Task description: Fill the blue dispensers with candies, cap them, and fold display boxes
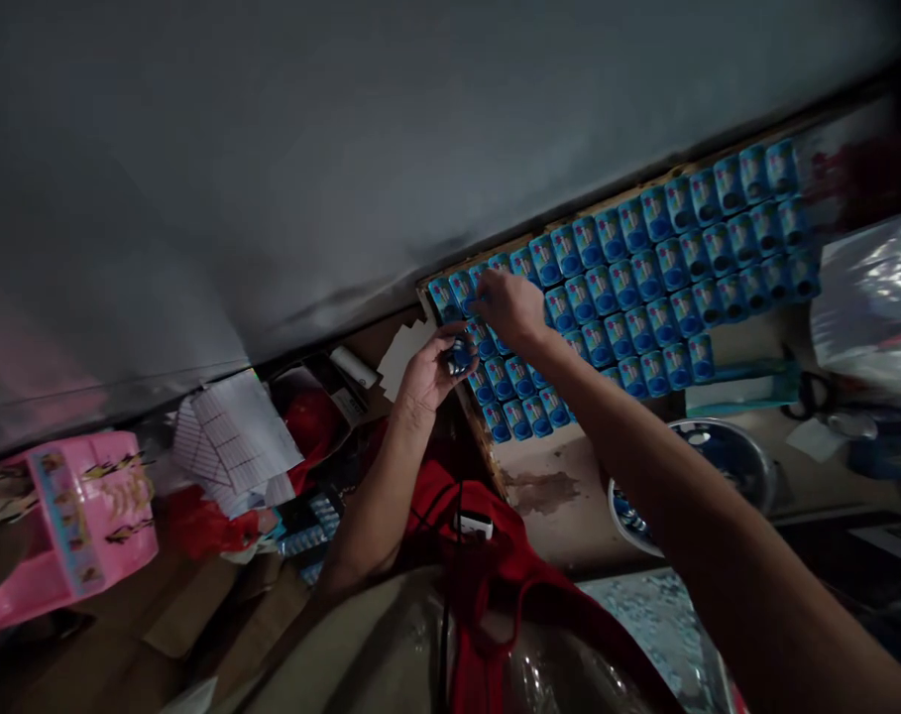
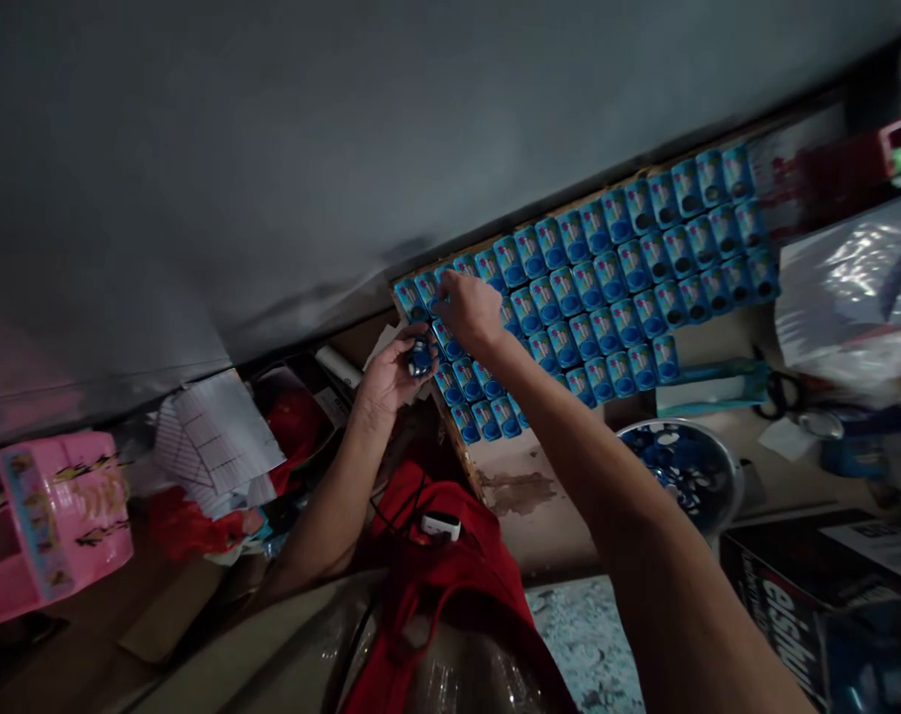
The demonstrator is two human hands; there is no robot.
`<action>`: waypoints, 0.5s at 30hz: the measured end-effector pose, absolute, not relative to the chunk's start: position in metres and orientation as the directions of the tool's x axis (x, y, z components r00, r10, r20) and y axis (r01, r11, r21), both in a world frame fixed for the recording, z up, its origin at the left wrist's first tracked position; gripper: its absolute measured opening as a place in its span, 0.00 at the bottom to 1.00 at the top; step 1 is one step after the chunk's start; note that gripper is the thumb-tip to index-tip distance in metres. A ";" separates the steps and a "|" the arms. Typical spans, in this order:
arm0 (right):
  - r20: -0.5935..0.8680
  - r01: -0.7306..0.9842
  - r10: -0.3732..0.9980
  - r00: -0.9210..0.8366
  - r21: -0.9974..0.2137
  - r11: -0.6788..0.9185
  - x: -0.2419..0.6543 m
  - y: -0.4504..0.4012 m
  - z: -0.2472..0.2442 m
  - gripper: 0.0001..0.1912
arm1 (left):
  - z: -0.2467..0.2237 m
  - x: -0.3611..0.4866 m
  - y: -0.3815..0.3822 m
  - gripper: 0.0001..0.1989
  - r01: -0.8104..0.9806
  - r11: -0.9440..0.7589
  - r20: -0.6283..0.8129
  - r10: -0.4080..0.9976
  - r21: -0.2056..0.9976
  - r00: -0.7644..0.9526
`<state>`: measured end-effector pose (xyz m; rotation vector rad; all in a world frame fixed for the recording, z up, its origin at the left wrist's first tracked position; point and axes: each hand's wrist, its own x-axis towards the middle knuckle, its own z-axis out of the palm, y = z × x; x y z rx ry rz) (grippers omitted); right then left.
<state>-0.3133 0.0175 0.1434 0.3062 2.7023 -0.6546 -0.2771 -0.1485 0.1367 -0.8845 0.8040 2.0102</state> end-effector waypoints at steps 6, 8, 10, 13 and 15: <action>-0.214 -0.030 -0.250 -0.944 -0.702 0.712 -0.236 0.025 0.159 0.12 | 0.129 -0.270 -0.145 0.10 -0.886 -0.426 -0.812 0.441 0.185 -0.382; -0.242 -0.032 -0.282 -0.928 -0.705 0.709 -0.227 0.024 0.155 0.13 | 0.126 -0.268 -0.144 0.11 -0.902 -0.403 -0.824 0.450 0.156 -0.343; -0.242 -0.016 -0.279 -0.930 -0.728 0.685 -0.225 0.023 0.152 0.11 | 0.123 -0.265 -0.143 0.11 -0.912 -0.389 -0.838 0.449 0.130 -0.311; -0.221 0.057 -0.215 -0.951 -0.811 0.583 -0.230 0.019 0.150 0.07 | 0.119 -0.260 -0.145 0.09 -0.902 -0.417 -0.847 0.432 0.116 -0.309; -0.248 0.160 -0.093 -0.964 -0.825 0.542 -0.242 0.016 0.148 0.07 | 0.117 -0.258 -0.150 0.07 -0.882 -0.456 -0.848 0.418 0.113 -0.325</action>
